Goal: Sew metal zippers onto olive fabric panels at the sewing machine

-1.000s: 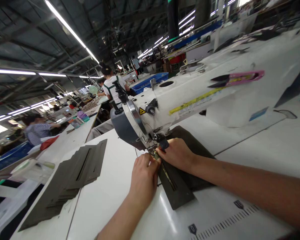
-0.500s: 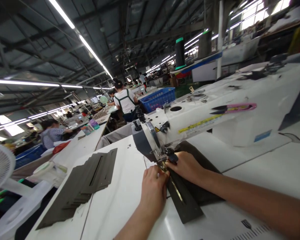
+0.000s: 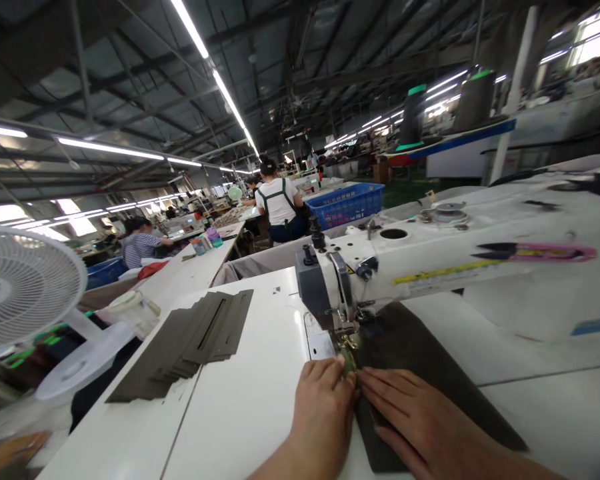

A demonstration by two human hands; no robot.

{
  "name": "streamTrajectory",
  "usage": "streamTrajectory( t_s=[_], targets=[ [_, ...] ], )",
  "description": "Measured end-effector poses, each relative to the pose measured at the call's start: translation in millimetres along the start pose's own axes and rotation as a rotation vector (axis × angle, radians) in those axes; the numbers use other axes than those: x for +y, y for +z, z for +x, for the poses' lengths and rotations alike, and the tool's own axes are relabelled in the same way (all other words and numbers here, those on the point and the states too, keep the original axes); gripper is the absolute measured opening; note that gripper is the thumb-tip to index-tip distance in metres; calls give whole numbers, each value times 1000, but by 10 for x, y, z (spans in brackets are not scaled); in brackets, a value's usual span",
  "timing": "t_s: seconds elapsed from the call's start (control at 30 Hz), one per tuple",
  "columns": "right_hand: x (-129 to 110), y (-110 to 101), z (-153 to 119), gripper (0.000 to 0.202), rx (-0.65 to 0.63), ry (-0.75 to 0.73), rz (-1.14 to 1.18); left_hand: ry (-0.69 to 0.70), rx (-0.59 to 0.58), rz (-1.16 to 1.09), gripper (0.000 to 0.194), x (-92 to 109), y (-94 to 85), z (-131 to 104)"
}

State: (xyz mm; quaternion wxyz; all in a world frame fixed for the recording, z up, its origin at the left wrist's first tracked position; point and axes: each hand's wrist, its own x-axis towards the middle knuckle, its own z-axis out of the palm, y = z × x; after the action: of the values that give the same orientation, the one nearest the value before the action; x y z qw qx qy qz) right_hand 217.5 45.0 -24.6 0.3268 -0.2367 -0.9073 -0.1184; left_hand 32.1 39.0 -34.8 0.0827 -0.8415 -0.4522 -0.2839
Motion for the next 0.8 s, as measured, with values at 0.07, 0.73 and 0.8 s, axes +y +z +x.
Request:
streamTrajectory(
  t_s=[0.07,0.73,0.8],
  targets=[
    [7,-20,6,31,-23,-15,-26,13,15,23,13,3,6,-9],
    [24,-23,-147,39,68,-187,-87,161,-340,-130,53,32,-385,-116],
    [4,4,-142,38,75,-182,-68,187,-248,-92,31,31,-331,-149]
  ],
)
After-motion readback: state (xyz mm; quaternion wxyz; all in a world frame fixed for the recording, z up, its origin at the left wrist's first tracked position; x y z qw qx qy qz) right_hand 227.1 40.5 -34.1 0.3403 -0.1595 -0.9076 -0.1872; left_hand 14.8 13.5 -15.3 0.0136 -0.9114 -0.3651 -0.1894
